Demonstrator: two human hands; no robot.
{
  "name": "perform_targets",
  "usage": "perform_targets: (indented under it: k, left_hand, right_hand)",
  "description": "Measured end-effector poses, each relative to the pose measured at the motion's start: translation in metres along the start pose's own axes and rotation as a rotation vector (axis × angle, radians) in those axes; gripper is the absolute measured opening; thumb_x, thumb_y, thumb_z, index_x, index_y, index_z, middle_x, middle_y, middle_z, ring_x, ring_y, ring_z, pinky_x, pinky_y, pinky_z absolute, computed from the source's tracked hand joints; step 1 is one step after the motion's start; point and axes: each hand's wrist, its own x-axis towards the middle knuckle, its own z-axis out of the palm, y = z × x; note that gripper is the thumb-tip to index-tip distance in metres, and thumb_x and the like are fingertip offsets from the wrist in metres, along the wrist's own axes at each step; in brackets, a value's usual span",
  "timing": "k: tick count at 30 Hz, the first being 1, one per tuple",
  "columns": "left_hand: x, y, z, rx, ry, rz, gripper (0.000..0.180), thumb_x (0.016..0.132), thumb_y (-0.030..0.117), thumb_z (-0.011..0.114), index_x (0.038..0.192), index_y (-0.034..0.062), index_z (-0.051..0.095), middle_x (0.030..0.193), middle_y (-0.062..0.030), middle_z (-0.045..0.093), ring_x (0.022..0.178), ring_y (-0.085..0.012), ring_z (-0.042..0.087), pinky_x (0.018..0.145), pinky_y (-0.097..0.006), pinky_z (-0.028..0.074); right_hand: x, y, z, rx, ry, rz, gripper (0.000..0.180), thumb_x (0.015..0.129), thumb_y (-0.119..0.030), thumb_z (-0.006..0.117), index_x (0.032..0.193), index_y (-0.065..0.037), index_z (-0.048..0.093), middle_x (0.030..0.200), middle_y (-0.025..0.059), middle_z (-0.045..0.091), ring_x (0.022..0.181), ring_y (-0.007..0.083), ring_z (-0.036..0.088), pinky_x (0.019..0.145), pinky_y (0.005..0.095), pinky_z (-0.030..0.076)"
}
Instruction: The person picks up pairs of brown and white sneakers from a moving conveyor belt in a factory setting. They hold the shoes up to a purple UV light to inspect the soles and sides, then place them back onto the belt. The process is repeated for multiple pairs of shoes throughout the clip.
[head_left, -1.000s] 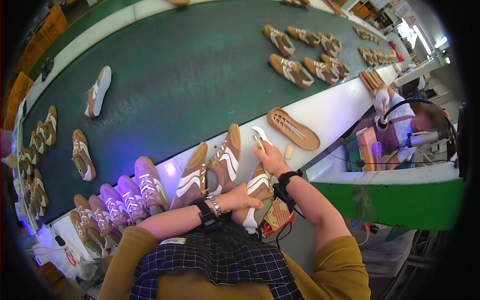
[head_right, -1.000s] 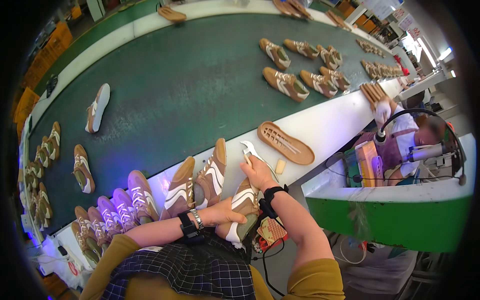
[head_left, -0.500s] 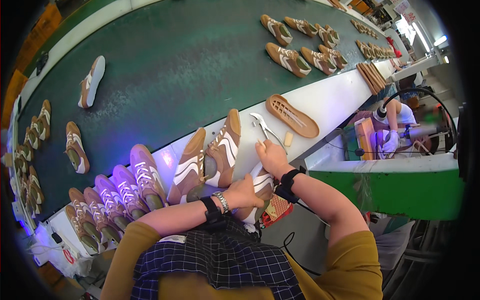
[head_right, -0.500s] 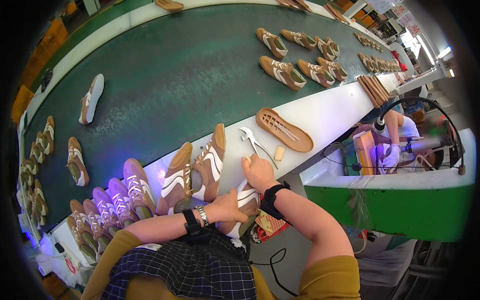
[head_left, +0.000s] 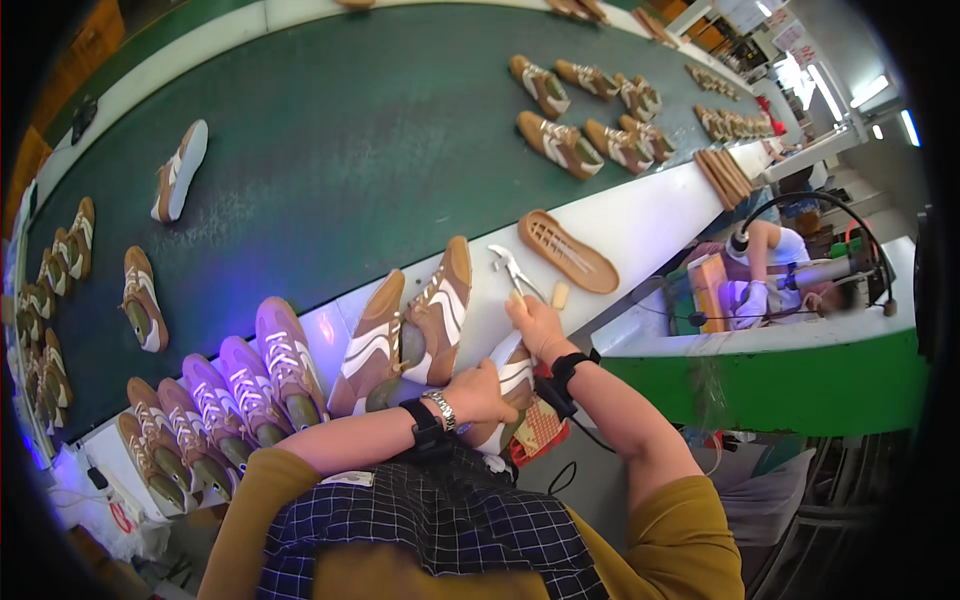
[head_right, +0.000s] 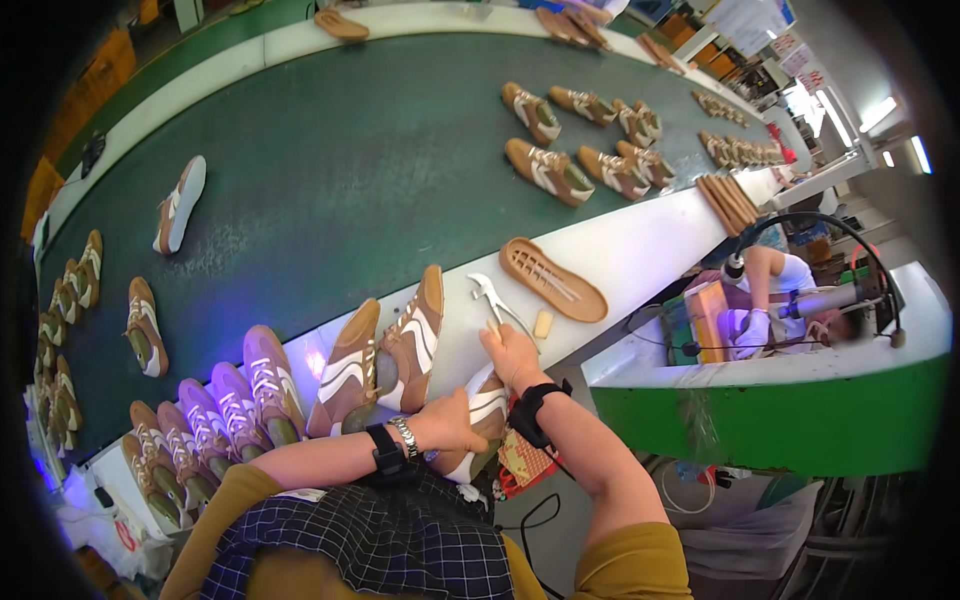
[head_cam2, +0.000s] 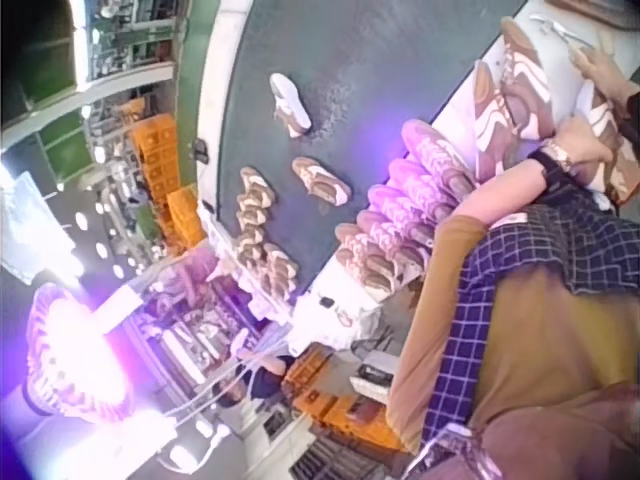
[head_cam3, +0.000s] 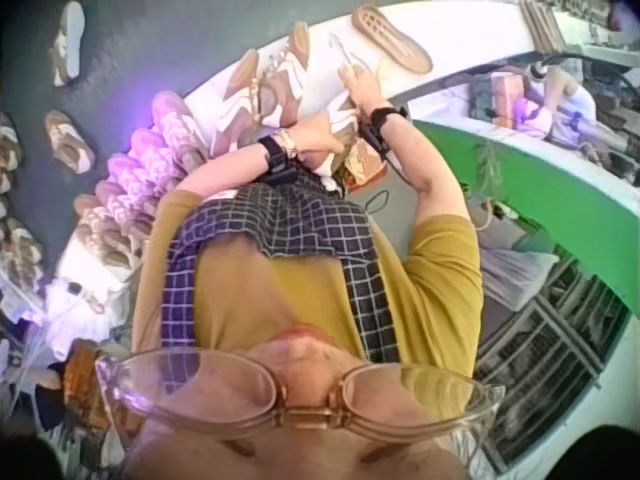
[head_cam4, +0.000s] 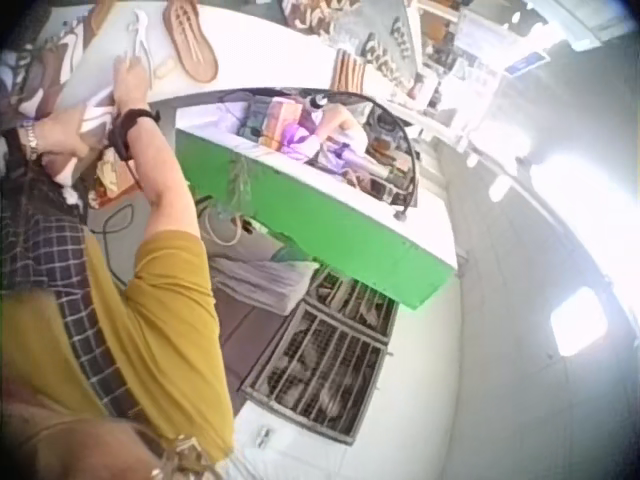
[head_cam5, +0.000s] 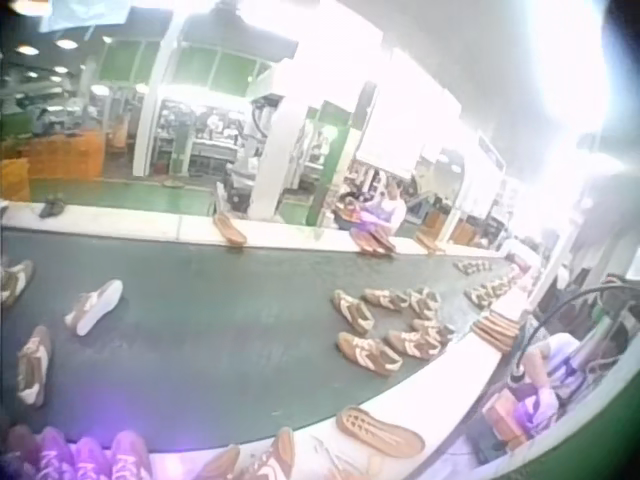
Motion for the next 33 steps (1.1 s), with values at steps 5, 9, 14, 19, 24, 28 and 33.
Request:
perform_targets:
  k: [5, 9, 14, 19, 24, 28, 33]
  left_hand:
    - [0.002, -0.008, -0.006, 0.056, -0.057, 0.007, 0.087, 0.054, 0.036, 0.076, 0.11, -0.0189, 0.039, 0.099, -0.0315, 0.06, 0.093, -0.0379, 0.062, 0.081, -0.035, 0.051]
    - [0.001, -0.008, -0.005, 0.014, -0.047, 0.006, 0.083, 0.054, 0.04, 0.076, 0.104, -0.0182, 0.044, 0.093, -0.0296, 0.061, 0.086, -0.0361, 0.063, 0.076, -0.036, 0.051]
    - [-0.002, -0.008, 0.001, -0.031, -0.048, -0.008, 0.085, 0.053, 0.039, 0.076, 0.103, -0.0205, 0.043, 0.088, -0.0293, 0.061, 0.082, -0.0353, 0.064, 0.074, -0.036, 0.051]
    - [0.001, -0.007, -0.005, -0.111, -0.061, -0.024, 0.08, 0.052, 0.035, 0.075, 0.103, -0.0179, 0.045, 0.092, -0.0284, 0.062, 0.086, -0.0348, 0.063, 0.076, -0.035, 0.051]
    - [0.018, -0.031, 0.01, -0.359, 0.011, 0.287, 0.067, 0.055, 0.029, 0.076, 0.105, -0.0109, 0.053, 0.093, -0.0188, 0.063, 0.084, -0.0264, 0.061, 0.077, -0.031, 0.049]
    - [0.025, -0.039, 0.017, -0.555, -0.06, 0.167, 0.048, 0.054, 0.027, 0.076, 0.084, -0.0073, 0.062, 0.079, -0.0146, 0.064, 0.072, -0.0229, 0.061, 0.067, -0.031, 0.049]
    - [0.027, -0.049, 0.025, -0.601, 0.039, 0.21, 0.049, 0.054, 0.027, 0.075, 0.086, -0.008, 0.062, 0.079, -0.0136, 0.065, 0.071, -0.0224, 0.061, 0.067, -0.029, 0.05]
  right_hand:
    - [-0.017, -0.017, -0.011, 0.075, -0.137, 0.02, 0.057, 0.085, -0.051, 0.045, 0.1, 0.002, 0.054, 0.096, 0.0303, 0.059, 0.095, 0.0429, 0.056, 0.084, 0.0462, 0.042]
    - [-0.024, -0.032, 0.011, -0.139, 0.092, 0.096, 0.056, 0.085, -0.051, 0.045, 0.096, 0.003, 0.055, 0.088, 0.0294, 0.061, 0.087, 0.0443, 0.059, 0.081, 0.0487, 0.044]
    - [-0.024, -0.028, 0.013, -0.058, 0.091, 0.064, 0.054, 0.085, -0.05, 0.044, 0.089, 0.002, 0.056, 0.079, 0.0278, 0.062, 0.079, 0.046, 0.06, 0.075, 0.0511, 0.046]
    - [-0.012, -0.026, 0.01, -0.018, 0.04, 0.027, 0.057, 0.085, -0.052, 0.043, 0.091, 0.002, 0.058, 0.081, 0.0288, 0.062, 0.081, 0.0463, 0.059, 0.077, 0.0498, 0.046]
    - [0.004, -0.003, 0.002, 0.307, -0.061, 0.093, 0.054, 0.085, -0.051, 0.045, 0.096, 0.001, 0.057, 0.086, 0.0185, 0.063, 0.081, 0.0293, 0.059, 0.077, 0.0374, 0.044]
    - [0.017, 0.018, -0.004, 0.675, -0.208, 0.106, 0.048, 0.085, -0.049, 0.048, 0.097, -0.002, 0.056, 0.085, 0.0078, 0.06, 0.078, 0.017, 0.052, 0.08, 0.0273, 0.039]
    - [0.006, -0.001, 0.014, 0.177, -0.015, -0.122, 0.042, 0.086, -0.043, 0.049, 0.085, -0.001, 0.055, 0.079, 0.0143, 0.061, 0.077, 0.0238, 0.057, 0.07, 0.0349, 0.043]
